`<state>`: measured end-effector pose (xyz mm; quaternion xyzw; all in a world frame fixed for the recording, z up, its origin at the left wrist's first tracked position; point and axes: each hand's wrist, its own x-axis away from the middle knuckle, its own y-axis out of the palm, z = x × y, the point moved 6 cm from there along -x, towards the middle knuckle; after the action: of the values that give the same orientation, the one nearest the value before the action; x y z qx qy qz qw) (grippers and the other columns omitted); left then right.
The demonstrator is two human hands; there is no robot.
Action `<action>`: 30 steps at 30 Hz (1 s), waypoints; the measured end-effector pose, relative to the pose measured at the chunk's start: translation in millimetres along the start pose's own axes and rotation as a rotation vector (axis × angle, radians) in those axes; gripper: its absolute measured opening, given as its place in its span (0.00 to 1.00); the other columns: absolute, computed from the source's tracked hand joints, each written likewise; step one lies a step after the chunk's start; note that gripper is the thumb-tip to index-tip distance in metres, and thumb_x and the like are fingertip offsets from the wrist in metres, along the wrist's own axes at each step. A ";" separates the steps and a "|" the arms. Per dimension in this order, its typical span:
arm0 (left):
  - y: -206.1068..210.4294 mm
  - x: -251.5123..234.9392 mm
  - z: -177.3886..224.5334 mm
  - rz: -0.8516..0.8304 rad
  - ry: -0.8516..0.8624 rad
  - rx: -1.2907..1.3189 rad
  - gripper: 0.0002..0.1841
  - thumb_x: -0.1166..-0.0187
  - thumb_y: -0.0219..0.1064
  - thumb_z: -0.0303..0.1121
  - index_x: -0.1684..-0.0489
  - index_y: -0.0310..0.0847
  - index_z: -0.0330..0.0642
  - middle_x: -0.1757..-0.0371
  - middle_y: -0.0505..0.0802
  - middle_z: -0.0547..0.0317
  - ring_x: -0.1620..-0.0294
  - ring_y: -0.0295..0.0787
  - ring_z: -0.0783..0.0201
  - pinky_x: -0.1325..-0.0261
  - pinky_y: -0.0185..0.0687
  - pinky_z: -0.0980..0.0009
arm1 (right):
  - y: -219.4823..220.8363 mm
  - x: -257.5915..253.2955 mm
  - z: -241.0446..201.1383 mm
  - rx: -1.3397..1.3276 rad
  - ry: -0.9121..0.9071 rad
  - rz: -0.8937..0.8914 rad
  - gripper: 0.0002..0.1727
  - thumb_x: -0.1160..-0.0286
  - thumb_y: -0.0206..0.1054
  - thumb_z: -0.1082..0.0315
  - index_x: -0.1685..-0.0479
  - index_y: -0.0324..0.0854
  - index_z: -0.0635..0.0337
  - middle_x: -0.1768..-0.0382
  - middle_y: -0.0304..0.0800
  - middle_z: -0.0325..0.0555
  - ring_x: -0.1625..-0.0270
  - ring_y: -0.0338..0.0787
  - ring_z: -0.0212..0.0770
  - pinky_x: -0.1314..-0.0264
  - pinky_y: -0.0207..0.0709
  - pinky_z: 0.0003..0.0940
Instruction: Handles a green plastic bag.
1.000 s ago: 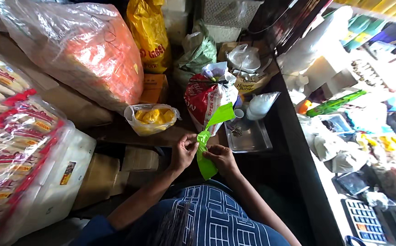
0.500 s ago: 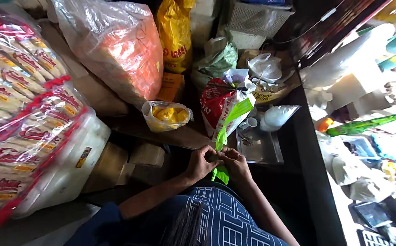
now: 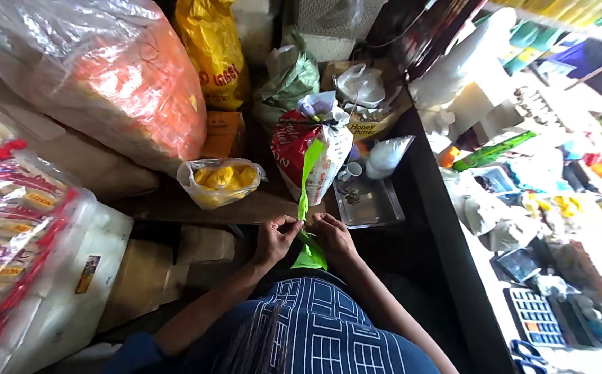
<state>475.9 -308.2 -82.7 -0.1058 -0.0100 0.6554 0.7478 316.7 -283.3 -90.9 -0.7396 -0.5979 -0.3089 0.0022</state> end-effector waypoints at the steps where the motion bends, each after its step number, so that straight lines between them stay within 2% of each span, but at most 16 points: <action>1: -2.2 -2.3 0.0 0.006 -0.026 0.010 0.08 0.23 0.72 0.30 0.63 0.92 0.34 0.67 0.96 0.61 0.66 0.90 0.82 0.56 0.86 0.83 | -2.2 0.1 -1.9 0.029 -0.021 0.018 0.07 0.11 0.55 0.73 0.54 0.77 0.66 0.69 0.88 0.42 0.67 0.90 0.34 0.59 0.88 0.31; 3: -5.4 -6.2 -1.7 0.023 -0.108 0.086 0.09 0.18 0.65 0.27 0.62 0.91 0.33 0.69 0.93 0.64 0.67 0.86 0.83 0.58 0.82 0.83 | -6.0 -0.2 -5.2 0.128 -0.075 0.017 0.06 0.15 0.60 0.75 0.52 0.81 0.68 0.66 0.91 0.43 0.67 0.91 0.33 0.61 0.88 0.29; 5: -5.3 -8.5 -8.0 0.035 -0.228 0.209 0.11 0.14 0.61 0.27 0.65 0.89 0.34 0.71 0.91 0.67 0.67 0.86 0.80 0.56 0.84 0.78 | -3.5 1.3 -6.5 0.223 -0.132 -0.068 0.07 0.24 0.67 0.79 0.50 0.82 0.70 0.61 0.93 0.45 0.65 0.92 0.34 0.62 0.89 0.30; 7: -2.0 -9.0 -11.1 -0.013 -0.326 0.242 0.11 0.15 0.67 0.34 0.66 0.87 0.35 0.72 0.90 0.66 0.69 0.85 0.77 0.58 0.83 0.76 | 4.4 3.9 -6.8 0.336 -0.226 -0.220 0.13 0.29 0.69 0.82 0.46 0.83 0.73 0.53 0.94 0.48 0.59 0.94 0.34 0.56 0.90 0.29; 8: 0.0 -9.7 -12.5 -0.048 -0.342 0.234 0.10 0.19 0.71 0.34 0.65 0.87 0.36 0.71 0.91 0.67 0.69 0.85 0.78 0.58 0.83 0.77 | 8.5 4.4 -6.4 0.401 -0.275 -0.293 0.16 0.31 0.69 0.83 0.43 0.82 0.74 0.49 0.94 0.48 0.53 0.94 0.33 0.48 0.90 0.30; 10: 3.9 -10.7 -19.5 -0.090 -0.334 0.208 0.08 0.26 0.78 0.32 0.66 0.88 0.35 0.70 0.92 0.64 0.69 0.88 0.78 0.59 0.86 0.79 | 14.1 5.6 -3.6 0.519 -0.324 -0.350 0.18 0.34 0.71 0.82 0.42 0.82 0.74 0.50 0.94 0.48 0.50 0.94 0.32 0.43 0.89 0.30; 11: 4.8 -10.9 -23.4 -0.107 -0.319 0.174 0.08 0.26 0.78 0.31 0.64 0.89 0.34 0.67 0.94 0.62 0.66 0.90 0.77 0.56 0.88 0.78 | 13.6 5.0 -0.7 0.554 -0.316 -0.328 0.19 0.34 0.72 0.81 0.42 0.82 0.74 0.52 0.95 0.48 0.53 0.94 0.33 0.47 0.90 0.30; 12: 4.9 -11.2 -26.4 -0.127 -0.302 0.123 0.08 0.25 0.76 0.30 0.61 0.91 0.33 0.62 0.95 0.58 0.61 0.91 0.75 0.51 0.87 0.77 | 11.5 4.3 2.0 0.563 -0.276 -0.273 0.18 0.33 0.73 0.79 0.42 0.83 0.72 0.52 0.95 0.49 0.57 0.95 0.35 0.56 0.91 0.32; 14: 5.0 -12.0 -29.1 -0.164 -0.286 0.053 0.08 0.22 0.70 0.27 0.55 0.91 0.29 0.53 0.94 0.49 0.50 0.89 0.69 0.40 0.83 0.73 | 4.0 2.5 2.6 0.576 -0.205 -0.135 0.14 0.28 0.72 0.77 0.45 0.84 0.70 0.51 0.94 0.51 0.60 0.96 0.39 0.61 0.92 0.36; 17: 5.9 -11.0 -32.3 -0.192 -0.348 0.105 0.08 0.17 0.63 0.23 0.52 0.87 0.29 0.53 0.93 0.51 0.52 0.88 0.71 0.41 0.83 0.74 | -6.0 -3.4 -2.3 0.656 -0.239 -0.052 0.12 0.27 0.71 0.75 0.47 0.85 0.70 0.52 0.95 0.50 0.58 0.95 0.35 0.54 0.91 0.32; 20: 7.1 -8.4 -32.6 -0.226 -0.367 0.193 0.11 0.14 0.58 0.25 0.47 0.85 0.29 0.51 0.92 0.54 0.53 0.88 0.73 0.43 0.83 0.75 | -5.2 -6.0 1.8 0.671 -0.326 -0.095 0.13 0.30 0.73 0.78 0.47 0.86 0.73 0.52 0.96 0.52 0.54 0.96 0.35 0.46 0.90 0.30; 22: 12.4 -4.1 -30.3 -0.224 -0.417 0.304 0.12 0.14 0.64 0.33 0.48 0.84 0.32 0.56 0.92 0.58 0.56 0.88 0.73 0.46 0.84 0.73 | -0.6 -5.4 5.0 0.692 -0.366 -0.132 0.16 0.36 0.74 0.77 0.48 0.86 0.73 0.52 0.95 0.52 0.54 0.95 0.36 0.46 0.90 0.32; 23: 15.3 -1.8 -29.2 -0.234 -0.431 0.340 0.14 0.18 0.70 0.35 0.47 0.83 0.32 0.57 0.92 0.58 0.58 0.89 0.73 0.48 0.86 0.73 | 2.7 -4.3 5.2 0.741 -0.374 -0.131 0.17 0.38 0.75 0.75 0.48 0.86 0.71 0.54 0.95 0.50 0.55 0.95 0.35 0.49 0.90 0.32; 25: 19.8 1.7 -28.3 -0.250 -0.445 0.325 0.23 0.28 0.78 0.29 0.40 0.76 0.28 0.56 0.92 0.53 0.59 0.91 0.69 0.49 0.89 0.72 | 7.7 -3.0 5.9 0.837 -0.385 -0.134 0.19 0.39 0.77 0.73 0.47 0.86 0.68 0.53 0.94 0.50 0.57 0.94 0.37 0.51 0.89 0.35; 26: 20.7 2.1 -28.4 -0.248 -0.450 0.289 0.25 0.31 0.78 0.25 0.38 0.74 0.27 0.55 0.92 0.51 0.58 0.91 0.69 0.49 0.89 0.72 | 9.5 -2.7 6.4 0.876 -0.390 -0.137 0.20 0.39 0.78 0.72 0.46 0.86 0.67 0.52 0.94 0.50 0.56 0.93 0.38 0.51 0.89 0.36; 30: 14.4 -3.6 -30.9 -0.183 -0.498 0.275 0.18 0.28 0.70 0.16 0.39 0.79 0.26 0.53 0.94 0.50 0.58 0.92 0.70 0.50 0.89 0.73 | 8.0 -1.7 4.1 0.831 -0.406 -0.107 0.27 0.41 0.82 0.66 0.41 0.84 0.68 0.46 0.92 0.54 0.53 0.94 0.40 0.52 0.90 0.35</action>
<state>466.1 -314.4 -114.9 0.1621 -0.1137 0.5862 0.7856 325.5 -285.6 -92.1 -0.6896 -0.6966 0.1083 0.1655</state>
